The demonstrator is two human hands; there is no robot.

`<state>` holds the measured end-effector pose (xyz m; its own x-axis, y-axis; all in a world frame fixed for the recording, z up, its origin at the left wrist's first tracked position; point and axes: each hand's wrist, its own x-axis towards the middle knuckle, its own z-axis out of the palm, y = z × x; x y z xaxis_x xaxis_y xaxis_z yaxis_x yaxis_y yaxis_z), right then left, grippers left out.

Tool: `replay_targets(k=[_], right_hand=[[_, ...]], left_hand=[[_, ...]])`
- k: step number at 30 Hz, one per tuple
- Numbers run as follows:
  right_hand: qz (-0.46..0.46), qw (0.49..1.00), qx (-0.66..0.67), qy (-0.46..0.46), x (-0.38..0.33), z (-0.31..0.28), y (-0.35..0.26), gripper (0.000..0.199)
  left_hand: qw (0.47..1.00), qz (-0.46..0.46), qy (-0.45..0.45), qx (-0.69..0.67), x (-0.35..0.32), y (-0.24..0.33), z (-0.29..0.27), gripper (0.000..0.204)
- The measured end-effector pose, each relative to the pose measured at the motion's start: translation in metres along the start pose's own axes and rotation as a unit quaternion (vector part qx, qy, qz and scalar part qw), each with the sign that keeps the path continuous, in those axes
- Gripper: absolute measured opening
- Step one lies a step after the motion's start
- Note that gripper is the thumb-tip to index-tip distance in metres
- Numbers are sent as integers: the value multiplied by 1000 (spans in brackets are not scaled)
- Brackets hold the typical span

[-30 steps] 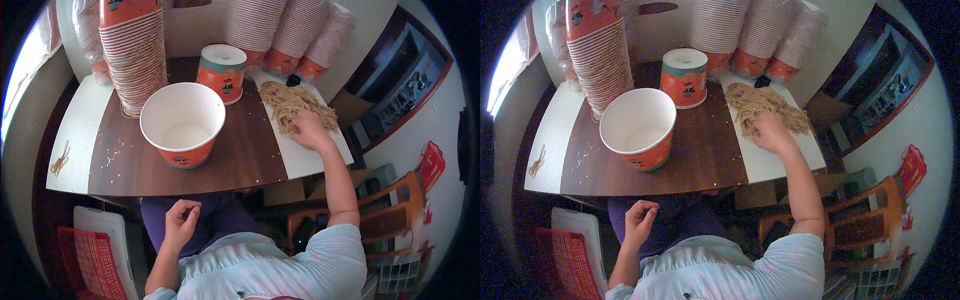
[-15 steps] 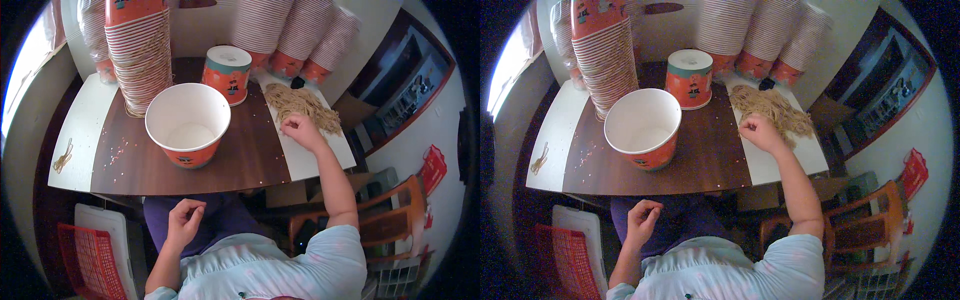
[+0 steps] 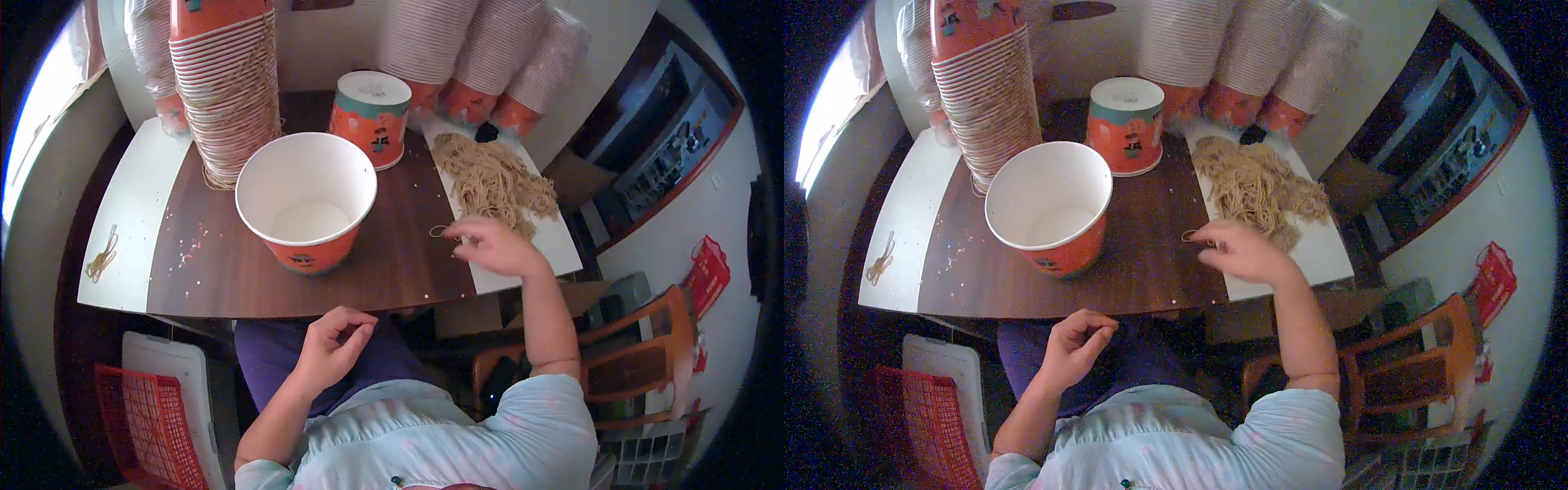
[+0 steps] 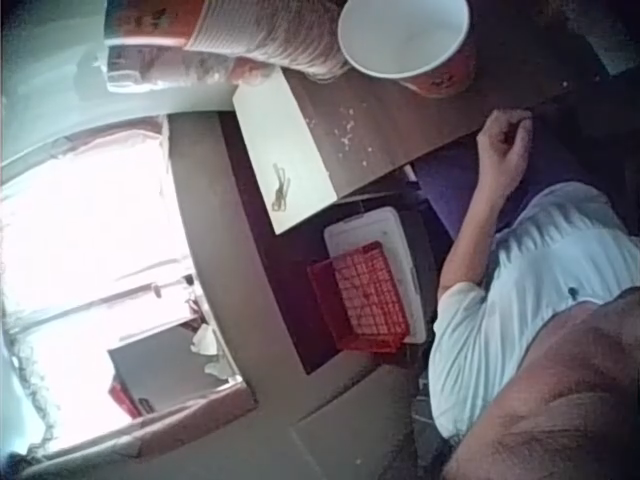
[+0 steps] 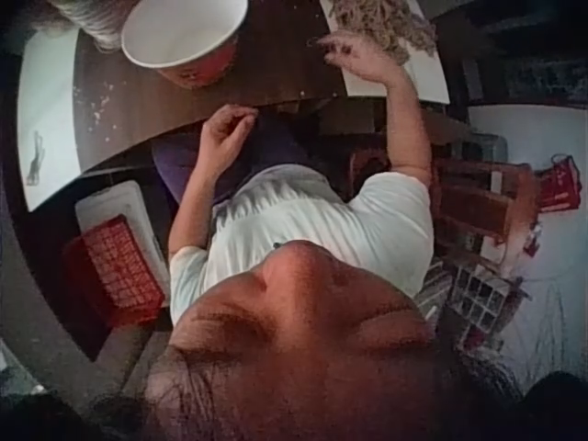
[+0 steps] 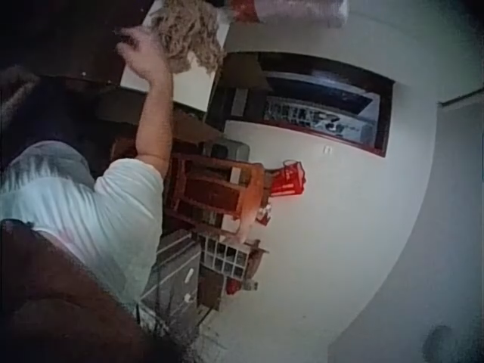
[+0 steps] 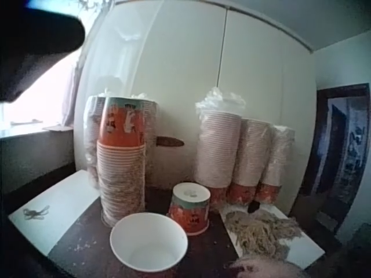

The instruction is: Attaching string handles to paper buckets at a manufacturing workstation.

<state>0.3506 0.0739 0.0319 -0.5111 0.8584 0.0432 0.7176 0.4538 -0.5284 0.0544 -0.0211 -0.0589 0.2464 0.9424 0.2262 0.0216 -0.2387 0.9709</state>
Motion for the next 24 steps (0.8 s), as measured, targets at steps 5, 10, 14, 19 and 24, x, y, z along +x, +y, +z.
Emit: replay_targets(k=[5, 10, 14, 19, 24], right_hand=[[139, 974, -109, 139, -6, -22, 19, 13], [26, 982, -168, 87, 22, -8, 37, 12], [-53, 963, -263, 8, 53, 5, 32, 16], [5, 965, -242, -103, 79, 5, 33, 14], [18, 996, 41, 72, 94, -36, 18, 10]], left_hand=[[999, -32, -8, -19, -6, -9, 2, 10], [999, -24, -21, 1, -6, -5, 8, 11], [997, -70, -41, 5, -7, 5, 7, 10], [998, -49, -36, 25, -7, 7, 4, 9], [998, -36, -42, 44, 8, 27, -1, 9]])
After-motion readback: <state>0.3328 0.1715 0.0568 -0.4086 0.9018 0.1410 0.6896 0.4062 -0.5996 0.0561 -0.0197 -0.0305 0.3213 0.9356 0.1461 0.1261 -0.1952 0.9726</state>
